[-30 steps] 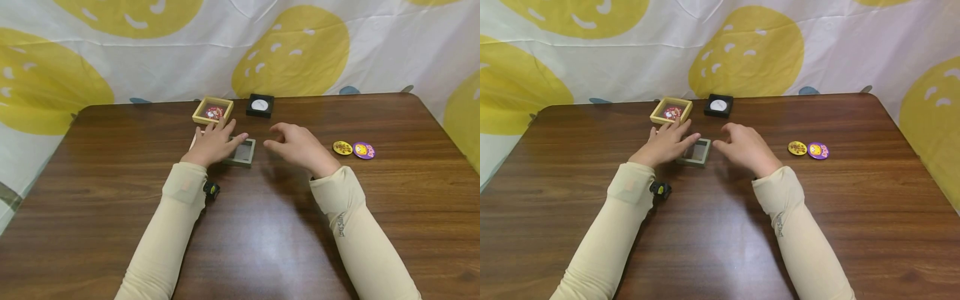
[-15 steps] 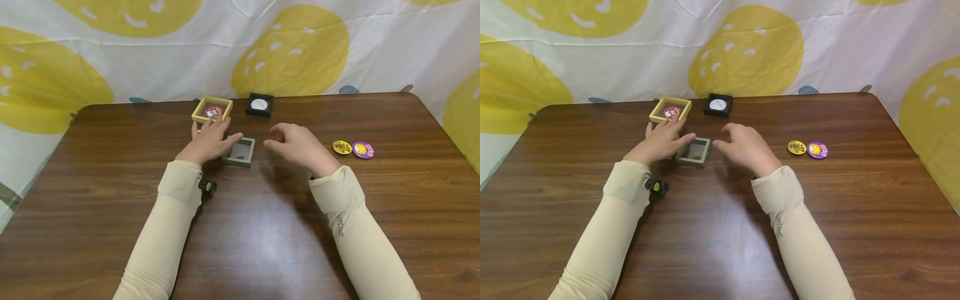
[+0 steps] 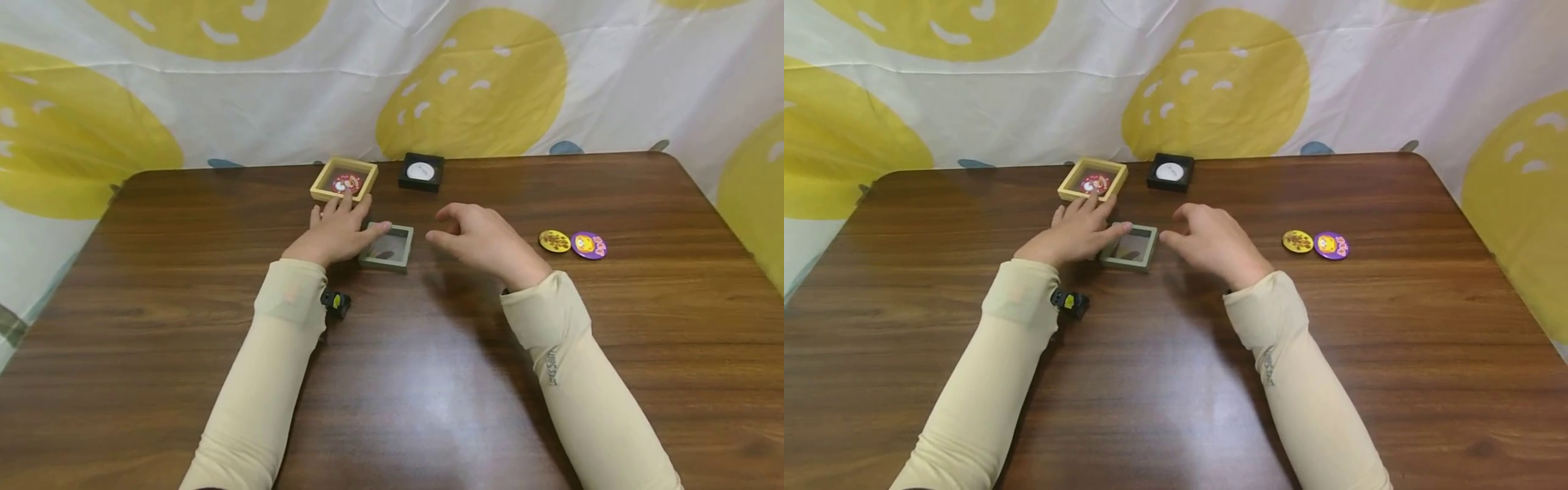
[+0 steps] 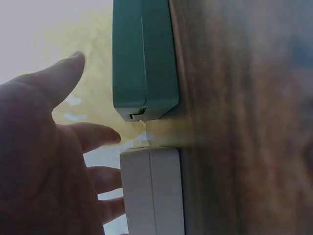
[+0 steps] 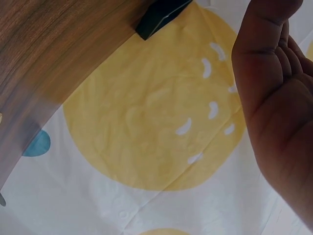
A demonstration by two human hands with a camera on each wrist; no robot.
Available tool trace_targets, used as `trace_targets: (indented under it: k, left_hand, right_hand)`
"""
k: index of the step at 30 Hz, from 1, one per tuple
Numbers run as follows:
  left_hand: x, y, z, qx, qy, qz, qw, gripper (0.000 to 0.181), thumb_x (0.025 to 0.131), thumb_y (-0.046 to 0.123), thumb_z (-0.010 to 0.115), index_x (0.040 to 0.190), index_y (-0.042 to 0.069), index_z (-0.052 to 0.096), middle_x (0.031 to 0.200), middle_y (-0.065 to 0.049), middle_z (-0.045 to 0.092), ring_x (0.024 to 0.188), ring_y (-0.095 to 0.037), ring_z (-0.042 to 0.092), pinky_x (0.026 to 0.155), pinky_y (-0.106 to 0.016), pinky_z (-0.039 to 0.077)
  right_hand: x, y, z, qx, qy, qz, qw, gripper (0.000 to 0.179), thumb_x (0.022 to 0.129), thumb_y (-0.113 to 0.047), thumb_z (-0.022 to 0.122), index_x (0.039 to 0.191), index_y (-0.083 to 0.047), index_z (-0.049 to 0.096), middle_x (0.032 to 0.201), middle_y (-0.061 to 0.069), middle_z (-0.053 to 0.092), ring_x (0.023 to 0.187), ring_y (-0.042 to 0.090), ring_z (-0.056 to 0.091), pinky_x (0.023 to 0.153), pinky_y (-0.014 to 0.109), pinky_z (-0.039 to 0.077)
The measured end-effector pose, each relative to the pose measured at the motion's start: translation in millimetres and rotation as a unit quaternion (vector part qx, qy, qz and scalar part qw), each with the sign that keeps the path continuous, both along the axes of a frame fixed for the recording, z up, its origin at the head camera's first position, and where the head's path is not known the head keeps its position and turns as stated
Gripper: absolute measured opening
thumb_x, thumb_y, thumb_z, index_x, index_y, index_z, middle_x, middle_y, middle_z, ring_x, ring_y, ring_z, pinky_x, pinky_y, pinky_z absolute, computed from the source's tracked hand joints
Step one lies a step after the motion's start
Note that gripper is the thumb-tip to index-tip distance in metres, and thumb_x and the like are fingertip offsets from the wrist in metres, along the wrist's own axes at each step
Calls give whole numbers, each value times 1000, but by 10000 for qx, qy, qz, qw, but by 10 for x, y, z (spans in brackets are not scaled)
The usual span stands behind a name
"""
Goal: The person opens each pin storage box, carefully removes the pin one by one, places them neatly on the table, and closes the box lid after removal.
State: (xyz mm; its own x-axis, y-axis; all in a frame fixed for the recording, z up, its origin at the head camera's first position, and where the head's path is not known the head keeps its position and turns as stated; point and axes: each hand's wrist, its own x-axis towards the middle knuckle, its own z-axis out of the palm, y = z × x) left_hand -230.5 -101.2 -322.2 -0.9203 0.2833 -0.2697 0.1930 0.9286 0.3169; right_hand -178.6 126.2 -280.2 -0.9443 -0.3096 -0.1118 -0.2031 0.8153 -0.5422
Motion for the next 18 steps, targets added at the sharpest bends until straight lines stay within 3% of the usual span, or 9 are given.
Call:
trace_targets:
  k: [8,15,18]
  left_hand:
    - [-52,22,-16,-64,107,35,9999,76,94,67,14,152,19,21,161,-13,2,148,-39,-2,116,-59,-5]
    - [-56,25,-30,21,443,166,9989,76,96,63,15,145,10,38,151,-27,20,139,-44,16,114,-55,19]
    - [-52,26,-40,-25,446,199,9988,76,96,63,15,143,10,42,144,-30,23,131,-43,20,112,-55,20]
  right_hand:
    - [-7,2,-14,-3,3,90,10000,46,92,-36,55,128,-6,56,110,13,69,103,26,64,90,42,48]
    - [-11,-1,-15,-2,8,142,9999,46,93,-35,55,127,-4,56,112,12,69,105,26,64,93,42,48]
    - [-12,-3,-23,22,43,164,9999,45,93,-35,55,124,-3,58,111,13,69,105,26,63,93,42,48]
